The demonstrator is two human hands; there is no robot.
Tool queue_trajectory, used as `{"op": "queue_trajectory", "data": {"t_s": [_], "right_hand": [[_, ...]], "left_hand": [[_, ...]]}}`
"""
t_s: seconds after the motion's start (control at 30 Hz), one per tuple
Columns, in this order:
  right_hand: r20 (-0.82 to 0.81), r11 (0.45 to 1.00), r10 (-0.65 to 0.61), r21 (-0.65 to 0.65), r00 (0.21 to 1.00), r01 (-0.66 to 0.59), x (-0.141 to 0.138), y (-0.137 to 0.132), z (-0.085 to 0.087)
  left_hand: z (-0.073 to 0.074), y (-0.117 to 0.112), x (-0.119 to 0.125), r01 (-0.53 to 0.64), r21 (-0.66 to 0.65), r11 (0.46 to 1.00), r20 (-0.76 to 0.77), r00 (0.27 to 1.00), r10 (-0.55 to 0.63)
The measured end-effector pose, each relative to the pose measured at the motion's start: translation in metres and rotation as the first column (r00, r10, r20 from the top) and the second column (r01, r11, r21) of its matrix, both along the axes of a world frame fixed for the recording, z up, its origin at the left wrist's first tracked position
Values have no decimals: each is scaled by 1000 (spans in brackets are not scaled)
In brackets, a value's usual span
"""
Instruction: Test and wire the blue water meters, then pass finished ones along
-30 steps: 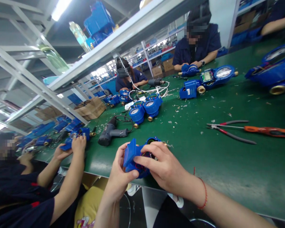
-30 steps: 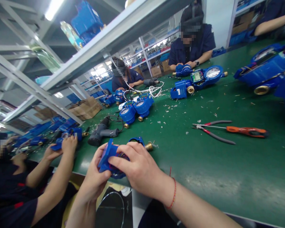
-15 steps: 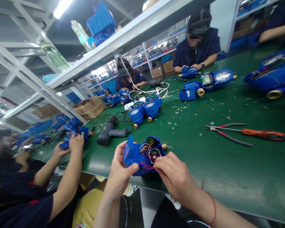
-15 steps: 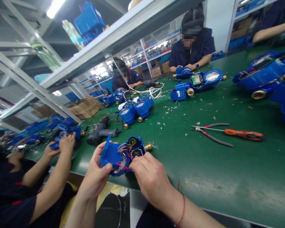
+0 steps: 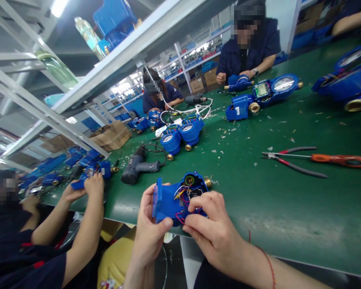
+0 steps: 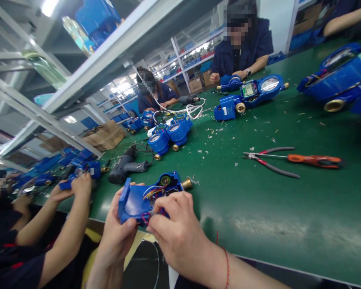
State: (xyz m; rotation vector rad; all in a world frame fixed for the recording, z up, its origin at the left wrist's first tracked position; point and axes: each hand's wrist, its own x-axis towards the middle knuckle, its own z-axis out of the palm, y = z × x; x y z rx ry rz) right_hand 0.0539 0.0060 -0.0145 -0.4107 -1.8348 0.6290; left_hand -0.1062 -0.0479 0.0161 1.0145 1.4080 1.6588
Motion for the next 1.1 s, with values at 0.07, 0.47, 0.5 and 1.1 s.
{"op": "queue_trajectory", "data": {"t_s": [0.07, 0.47, 0.5, 1.1], "right_hand": [[-4, 1000, -11, -25, 1000, 11, 3, -3, -7], [57, 992, 42, -120, 997, -35, 1, 31, 22], [97, 990, 71, -126, 993, -59, -3, 36, 25], [300, 989, 128, -112, 945, -99, -17, 49, 18]], "left_hand": [[-2, -1, -2, 3, 8, 1000, -23, 1000, -3], [6, 2, -5, 60, -25, 998, 0, 998, -60], [7, 2, -5, 57, -28, 998, 12, 998, -56], [20, 13, -5, 79, -14, 997, -58, 995, -80]]}}
